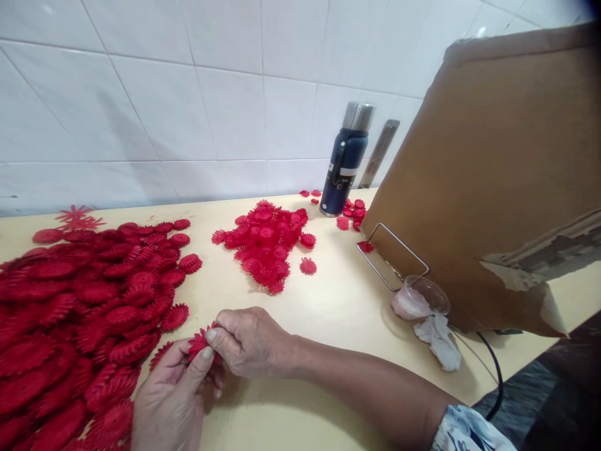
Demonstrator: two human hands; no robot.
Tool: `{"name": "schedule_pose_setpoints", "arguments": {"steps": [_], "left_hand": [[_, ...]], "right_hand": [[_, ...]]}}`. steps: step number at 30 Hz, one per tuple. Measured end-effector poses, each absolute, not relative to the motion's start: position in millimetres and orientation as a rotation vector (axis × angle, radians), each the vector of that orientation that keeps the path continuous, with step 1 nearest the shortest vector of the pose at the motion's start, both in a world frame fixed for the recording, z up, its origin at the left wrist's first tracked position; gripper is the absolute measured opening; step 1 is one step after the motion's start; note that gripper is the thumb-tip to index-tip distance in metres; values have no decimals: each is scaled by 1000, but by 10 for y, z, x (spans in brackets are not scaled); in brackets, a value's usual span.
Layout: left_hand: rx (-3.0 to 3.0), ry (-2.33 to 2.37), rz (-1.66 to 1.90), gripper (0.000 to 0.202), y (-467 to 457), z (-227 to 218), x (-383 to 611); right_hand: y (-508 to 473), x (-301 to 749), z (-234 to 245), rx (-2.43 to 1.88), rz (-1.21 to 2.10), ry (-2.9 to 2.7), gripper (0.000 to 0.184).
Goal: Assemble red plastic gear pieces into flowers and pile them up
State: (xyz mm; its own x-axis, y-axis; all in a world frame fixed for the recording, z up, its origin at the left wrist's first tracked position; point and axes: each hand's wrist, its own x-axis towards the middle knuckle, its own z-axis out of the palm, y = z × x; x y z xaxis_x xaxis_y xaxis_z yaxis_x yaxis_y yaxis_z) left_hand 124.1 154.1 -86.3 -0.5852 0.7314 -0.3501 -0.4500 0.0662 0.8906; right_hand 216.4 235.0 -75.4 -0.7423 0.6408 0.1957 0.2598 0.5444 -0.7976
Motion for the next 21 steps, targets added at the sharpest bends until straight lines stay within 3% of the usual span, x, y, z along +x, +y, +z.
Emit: {"name": "schedule_pose_setpoints", "arguments": {"steps": [6, 11, 17, 21], "left_hand": [[246, 1394, 1732, 39, 1520, -868, 1192], [353, 1419, 1731, 34, 1504, -921, 1155], [400, 1444, 1747, 32, 1503, -934, 1188], [395, 1429, 1741, 31, 1512, -931, 1221]], "right_hand": [[2375, 2169, -778, -618, 1285, -2242, 30], [2326, 2142, -819, -587, 1169, -2125, 11], [2285, 2123, -835, -663, 1279, -2060, 8], [2292, 2142, -853, -640, 1163, -2142, 14]]}}
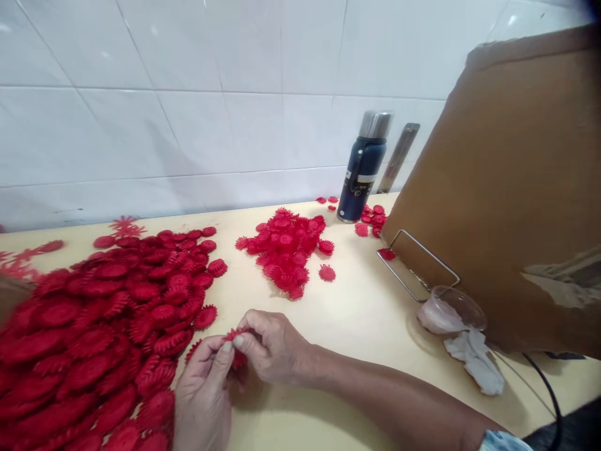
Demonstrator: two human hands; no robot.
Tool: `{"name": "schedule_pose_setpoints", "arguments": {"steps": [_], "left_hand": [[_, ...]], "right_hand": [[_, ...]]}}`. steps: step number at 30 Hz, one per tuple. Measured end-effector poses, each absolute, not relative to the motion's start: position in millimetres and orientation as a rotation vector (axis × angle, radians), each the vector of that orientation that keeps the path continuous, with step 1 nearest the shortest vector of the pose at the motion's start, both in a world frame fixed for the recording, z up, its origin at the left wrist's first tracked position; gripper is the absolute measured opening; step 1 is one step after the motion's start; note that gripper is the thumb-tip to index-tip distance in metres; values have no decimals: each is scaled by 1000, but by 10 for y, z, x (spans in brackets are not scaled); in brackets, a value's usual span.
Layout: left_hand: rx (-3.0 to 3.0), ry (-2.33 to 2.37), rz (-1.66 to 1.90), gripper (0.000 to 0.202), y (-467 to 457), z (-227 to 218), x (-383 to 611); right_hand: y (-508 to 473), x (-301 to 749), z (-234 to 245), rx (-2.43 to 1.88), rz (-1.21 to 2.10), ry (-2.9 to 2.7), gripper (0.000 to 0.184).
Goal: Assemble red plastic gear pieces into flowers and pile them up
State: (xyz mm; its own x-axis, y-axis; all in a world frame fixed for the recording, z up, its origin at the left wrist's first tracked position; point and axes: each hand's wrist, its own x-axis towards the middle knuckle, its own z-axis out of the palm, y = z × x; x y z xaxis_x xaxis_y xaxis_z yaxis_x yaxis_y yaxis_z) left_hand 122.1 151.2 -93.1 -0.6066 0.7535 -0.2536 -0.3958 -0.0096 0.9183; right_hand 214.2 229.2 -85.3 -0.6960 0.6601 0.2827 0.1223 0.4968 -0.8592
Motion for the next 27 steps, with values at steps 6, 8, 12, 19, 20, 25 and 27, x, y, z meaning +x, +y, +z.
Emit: {"name": "schedule_pose_setpoints", "arguments": {"steps": [6, 8, 12, 19, 20, 25, 27], "left_hand": [[411, 1376, 1737, 30, 1495, -897, 1267], [431, 1348, 1721, 28, 1488, -892, 1274], [467, 1333, 1718, 28, 1481, -886, 1283], [423, 1279, 1784, 26, 1462, -856, 1290], [422, 1275, 1787, 27, 1460, -856, 1292], [431, 1296, 1754, 35, 1458, -895, 1304], [434, 1325, 1751, 37, 1459, -918, 1307]], "right_hand": [[2306, 2154, -887, -594, 1081, -2215, 25], [2309, 2158, -872, -631, 1178, -2219, 28], [2318, 2178, -837, -658, 1418, -2203, 31], [2345, 2204, -884, -502, 1309, -2112, 15], [2350, 2206, -890, -468, 1220, -2113, 14], [2354, 2207, -903, -277, 985, -2134, 8], [2342, 2206, -899, -257, 998, -2140, 7]]}}
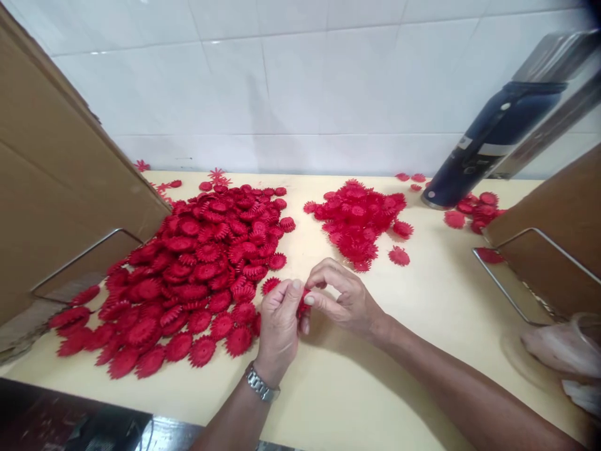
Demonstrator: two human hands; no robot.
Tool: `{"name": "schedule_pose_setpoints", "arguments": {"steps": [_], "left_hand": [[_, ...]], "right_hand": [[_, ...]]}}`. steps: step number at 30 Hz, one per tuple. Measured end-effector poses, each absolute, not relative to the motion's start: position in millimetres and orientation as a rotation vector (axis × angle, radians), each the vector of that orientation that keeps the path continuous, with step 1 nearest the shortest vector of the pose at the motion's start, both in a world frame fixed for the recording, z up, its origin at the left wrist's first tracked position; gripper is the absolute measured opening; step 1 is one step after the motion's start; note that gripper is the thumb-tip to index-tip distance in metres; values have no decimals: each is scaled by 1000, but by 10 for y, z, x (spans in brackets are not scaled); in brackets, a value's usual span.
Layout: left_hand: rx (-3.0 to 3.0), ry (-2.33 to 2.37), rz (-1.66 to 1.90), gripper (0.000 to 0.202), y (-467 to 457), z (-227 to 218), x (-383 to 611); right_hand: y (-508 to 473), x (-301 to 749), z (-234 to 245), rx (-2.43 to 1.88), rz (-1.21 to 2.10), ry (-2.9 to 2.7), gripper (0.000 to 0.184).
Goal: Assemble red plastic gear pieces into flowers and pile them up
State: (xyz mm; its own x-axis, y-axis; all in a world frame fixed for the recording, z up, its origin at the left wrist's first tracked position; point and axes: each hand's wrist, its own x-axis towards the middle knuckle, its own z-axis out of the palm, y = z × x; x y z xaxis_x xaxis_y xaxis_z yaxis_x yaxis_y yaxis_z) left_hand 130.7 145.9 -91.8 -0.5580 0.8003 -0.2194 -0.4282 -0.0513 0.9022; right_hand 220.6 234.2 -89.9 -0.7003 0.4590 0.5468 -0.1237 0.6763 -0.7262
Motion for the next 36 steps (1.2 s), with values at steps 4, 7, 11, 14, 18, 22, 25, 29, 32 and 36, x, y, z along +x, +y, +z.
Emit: {"name": "schedule_pose_setpoints", "arguments": {"steps": [4, 7, 11, 14, 18, 22, 25, 29, 32, 36], "left_hand": [[508, 1298, 1771, 36, 1455, -934, 1306], [587, 1207, 1766, 27, 1448, -917, 1294], [567, 1156, 1776, 22, 1440, -898, 1276], [549, 1141, 1790, 22, 1432, -897, 1274], [551, 1188, 1805, 22, 1414, -904, 1279], [626, 1216, 1840, 22, 1407, -914, 1272], [712, 1259, 1820, 19, 1409, -927, 1263], [796, 1309, 1820, 16, 1408, -949, 1256], [806, 1278, 1825, 9, 1401, -971, 1257], [782, 1279, 1817, 6, 1401, -996, 1256]], "right_hand": [[2328, 2213, -880, -326, 1022, -2129, 9], [2344, 2228, -865, -416, 979, -2101, 13], [2356, 2243, -847, -453, 1057, -2072, 13], [2356, 2239, -838, -522, 1133, -1984, 14], [2517, 2287, -842, -715, 1037, -1833, 16], [2950, 2489, -850, -1007, 438, -1905, 12], [3155, 2609, -811, -1074, 31, -2096, 8], [2927, 2510, -669, -790, 327, -2174, 12], [2614, 2344, -603, -597, 1114, -2260, 15], [2438, 2242, -657, -415, 2040, -1916, 20]]}}
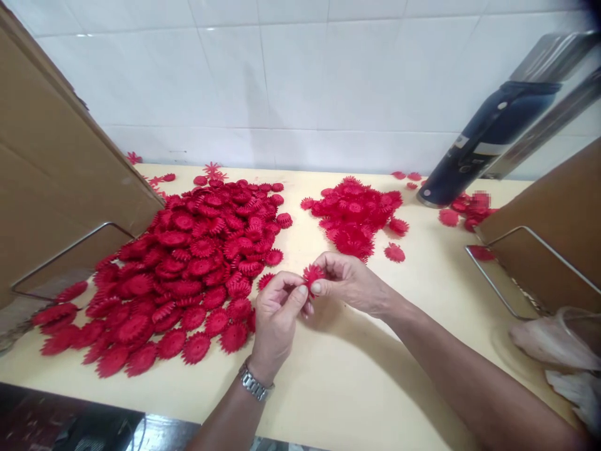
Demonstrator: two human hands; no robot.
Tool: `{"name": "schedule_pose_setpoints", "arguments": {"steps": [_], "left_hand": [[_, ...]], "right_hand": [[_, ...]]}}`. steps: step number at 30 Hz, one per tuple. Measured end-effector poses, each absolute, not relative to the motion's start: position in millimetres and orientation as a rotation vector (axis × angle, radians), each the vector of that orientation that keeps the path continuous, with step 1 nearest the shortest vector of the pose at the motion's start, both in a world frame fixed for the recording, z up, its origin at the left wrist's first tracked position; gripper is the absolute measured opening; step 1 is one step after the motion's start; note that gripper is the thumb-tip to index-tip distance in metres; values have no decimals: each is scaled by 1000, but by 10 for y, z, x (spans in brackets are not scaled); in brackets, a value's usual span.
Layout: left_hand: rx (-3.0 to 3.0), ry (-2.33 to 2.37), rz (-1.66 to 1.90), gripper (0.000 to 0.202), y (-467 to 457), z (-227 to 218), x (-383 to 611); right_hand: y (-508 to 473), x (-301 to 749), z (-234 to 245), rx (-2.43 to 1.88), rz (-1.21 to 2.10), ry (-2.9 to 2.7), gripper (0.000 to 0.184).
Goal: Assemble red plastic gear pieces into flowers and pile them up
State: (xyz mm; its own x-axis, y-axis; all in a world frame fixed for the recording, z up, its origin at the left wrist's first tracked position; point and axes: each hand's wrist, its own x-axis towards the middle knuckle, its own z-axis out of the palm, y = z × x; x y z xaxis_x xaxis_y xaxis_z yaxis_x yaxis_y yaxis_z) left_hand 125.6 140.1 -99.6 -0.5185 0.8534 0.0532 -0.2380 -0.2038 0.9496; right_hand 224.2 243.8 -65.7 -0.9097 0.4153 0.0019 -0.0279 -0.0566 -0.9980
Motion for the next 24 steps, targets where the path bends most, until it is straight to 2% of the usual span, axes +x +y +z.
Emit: {"name": "schedule_pose_setpoints", "arguments": {"steps": [2, 4, 10, 16, 18, 21, 24], "left_hand": [[755, 1256, 1814, 7, 1409, -992, 1257], [712, 1222, 1811, 8, 1419, -974, 1259], [573, 1171, 1786, 9, 1436, -896, 1258], [482, 1096, 1732, 12, 1446, -893, 1245], [476, 1113, 1728, 13, 1449, -896, 1243], [460, 1130, 1751, 13, 1449, -889, 1247], [456, 1119, 1754, 12, 1445, -873, 1258]], "right_hand": [[2432, 2243, -689, -356, 2152, -1759, 21], [2426, 2252, -692, -345, 2101, -1748, 20], [2350, 2272, -652, -454, 1553, -2143, 22], [2348, 2276, -731, -556, 1338, -2295, 28], [2355, 2275, -768, -581, 1197, -2341, 25], [2367, 2265, -828, -544, 946, -2304, 10], [2369, 2244, -877, -382, 771, -2197, 12]]}}
